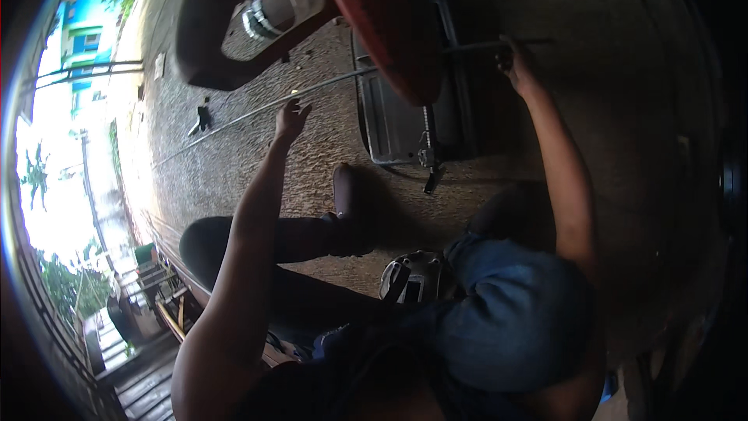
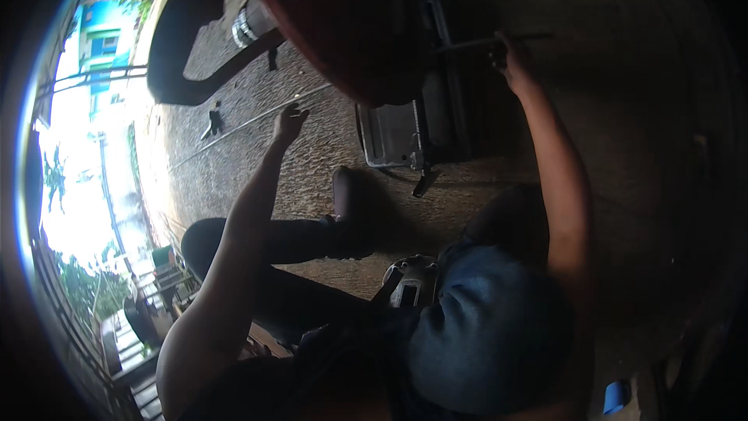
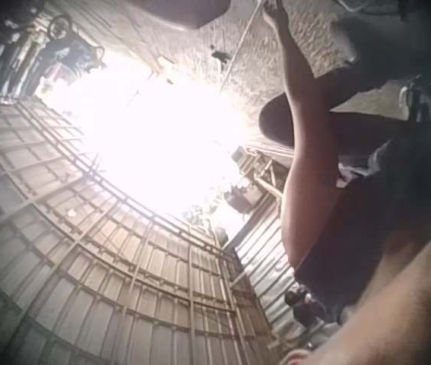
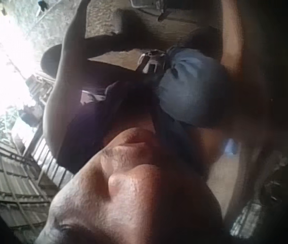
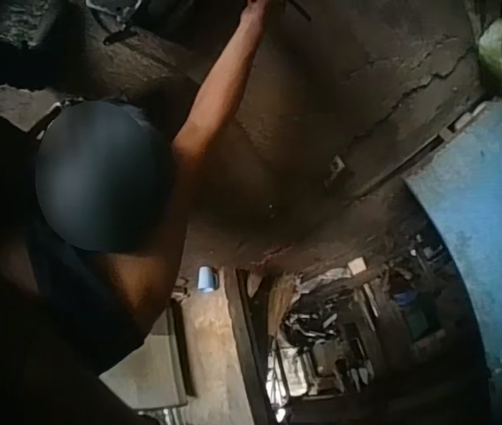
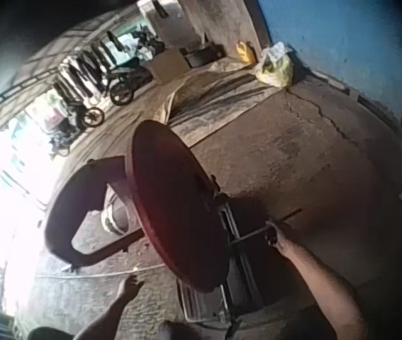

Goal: Cutting long metal rods using a bench-top abrasive cut-off saw.

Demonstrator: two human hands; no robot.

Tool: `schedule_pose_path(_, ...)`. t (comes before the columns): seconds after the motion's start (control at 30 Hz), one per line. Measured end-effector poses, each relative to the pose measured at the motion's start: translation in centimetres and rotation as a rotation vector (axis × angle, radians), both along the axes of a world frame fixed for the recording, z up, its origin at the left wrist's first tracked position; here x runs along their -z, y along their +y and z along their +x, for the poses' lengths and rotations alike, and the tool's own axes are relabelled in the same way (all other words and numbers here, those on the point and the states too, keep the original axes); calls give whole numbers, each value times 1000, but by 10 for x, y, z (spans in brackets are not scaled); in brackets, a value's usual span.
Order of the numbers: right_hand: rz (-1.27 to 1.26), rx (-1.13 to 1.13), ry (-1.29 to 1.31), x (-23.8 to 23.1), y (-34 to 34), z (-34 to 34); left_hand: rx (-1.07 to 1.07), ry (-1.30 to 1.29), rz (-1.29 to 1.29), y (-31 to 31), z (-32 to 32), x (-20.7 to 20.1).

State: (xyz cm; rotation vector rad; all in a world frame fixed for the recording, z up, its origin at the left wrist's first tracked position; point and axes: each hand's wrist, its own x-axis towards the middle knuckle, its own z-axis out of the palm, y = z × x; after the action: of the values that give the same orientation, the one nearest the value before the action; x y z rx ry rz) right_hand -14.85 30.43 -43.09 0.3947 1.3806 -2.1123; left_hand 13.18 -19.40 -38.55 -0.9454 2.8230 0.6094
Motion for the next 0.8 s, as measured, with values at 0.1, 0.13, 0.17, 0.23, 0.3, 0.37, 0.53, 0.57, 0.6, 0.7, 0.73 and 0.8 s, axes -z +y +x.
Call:
schedule_pose_path(0.1, -11, 188, -11, 20, -6, -9, -173, -100, -12, 18, 23, 9)
schedule_pose_path(0.13, -58, 258, -17, 25, -8, -11, -199, -92, 7, 26, 31, 8)
schedule_pose_path(0.17, -38, 230, -5, 29, -7, -13, -220, -87, 30, 31, 39, 8)
schedule_pose_path(0.23, -1, 219, 1, 39, -4, -15, -221, -58, 119, 42, 57, 0)
schedule_pose_path(0.3, 336, 77, 363, 76, 47, -42, -180, -33, 117, 50, 63, -1)
schedule_pose_path(0.37, 467, 24, 495, 99, 136, -87, -125, 30, 245, 53, 62, 8)
schedule_pose_path(0.53, 388, -44, 438, 104, 150, -96, -216, -16, 198, 25, 103, 14)
schedule_pose_path(0.57, 448, -85, 496, 102, 157, -96, -202, 26, 201, 27, 103, 18)
schedule_pose_path(0.6, 509, -126, 554, 101, 162, -96, -187, 68, 203, 28, 104, 21)
schedule_pose_path(0.7, 692, -251, 729, 106, 160, -97, -235, 100, 246, 33, 104, 25)
schedule_pose_path(0.73, 754, -295, 790, 107, 161, -95, -237, 104, 255, 35, 99, 25)
schedule_pose_path(0.8, 877, -395, 895, 109, 165, -92, -210, 58, 267, 43, 91, 20)
